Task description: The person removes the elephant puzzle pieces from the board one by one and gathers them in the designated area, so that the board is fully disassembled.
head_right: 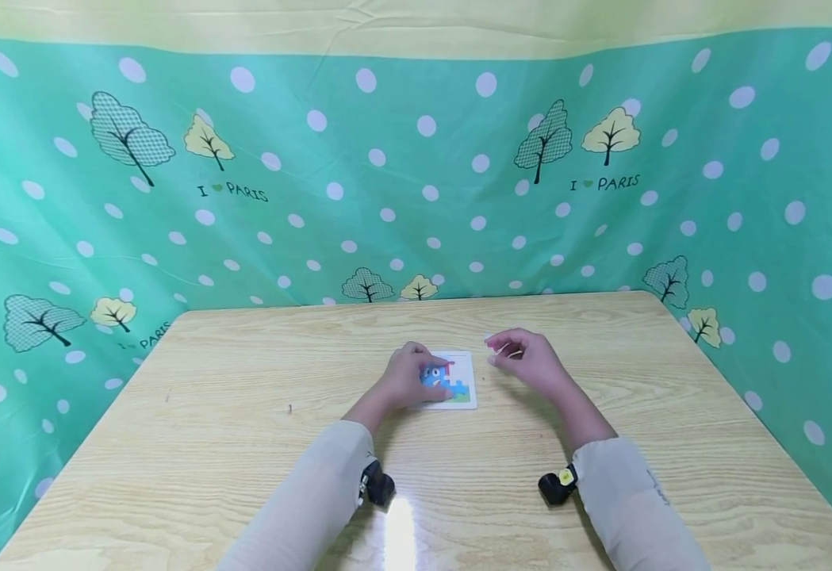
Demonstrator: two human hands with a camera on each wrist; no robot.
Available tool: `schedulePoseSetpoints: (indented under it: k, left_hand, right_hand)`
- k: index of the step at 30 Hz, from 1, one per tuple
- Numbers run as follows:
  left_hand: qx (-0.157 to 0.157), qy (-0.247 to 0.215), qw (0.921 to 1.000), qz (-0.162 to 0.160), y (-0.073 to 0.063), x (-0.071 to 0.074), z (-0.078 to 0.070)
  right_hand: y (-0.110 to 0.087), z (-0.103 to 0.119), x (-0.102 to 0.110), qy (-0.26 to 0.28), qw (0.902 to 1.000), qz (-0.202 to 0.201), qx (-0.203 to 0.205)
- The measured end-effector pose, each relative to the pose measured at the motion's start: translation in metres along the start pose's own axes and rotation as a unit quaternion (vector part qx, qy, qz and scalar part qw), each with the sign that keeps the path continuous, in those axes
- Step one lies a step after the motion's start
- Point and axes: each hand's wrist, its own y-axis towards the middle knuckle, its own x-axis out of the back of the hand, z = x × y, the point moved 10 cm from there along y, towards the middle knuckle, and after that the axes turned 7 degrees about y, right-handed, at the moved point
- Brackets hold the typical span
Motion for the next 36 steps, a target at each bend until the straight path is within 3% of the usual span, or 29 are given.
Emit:
schedulePoseSetpoints:
  k: [10, 23, 30, 36]
  left_hand:
    - [-0.005, 0.006, 1.0000, -0.001, 0.002, 0.000, 0.001]
    - [-0.007, 0.007, 0.9999, -0.001, 0.001, 0.001, 0.002]
    - [-0.009, 0.005, 0.9999, -0.004, 0.000, 0.002, -0.001]
    - [-0.007, 0.013, 0.9999, -0.003, -0.001, 0.002, -0.002]
  right_hand:
    - [-0.005, 0.005, -0.017, 0.009, 0.9995, 0.028, -0.005]
    - [-0.009, 0.011, -0.050, 0.005, 0.9951, 0.098, 0.009]
    - [-0.007, 0.012, -0.059, -0.031, 0.9929, 0.115, 0.008]
    - [-0.006, 0.008, -0.067, -0.073, 0.9897, 0.122, -0.016]
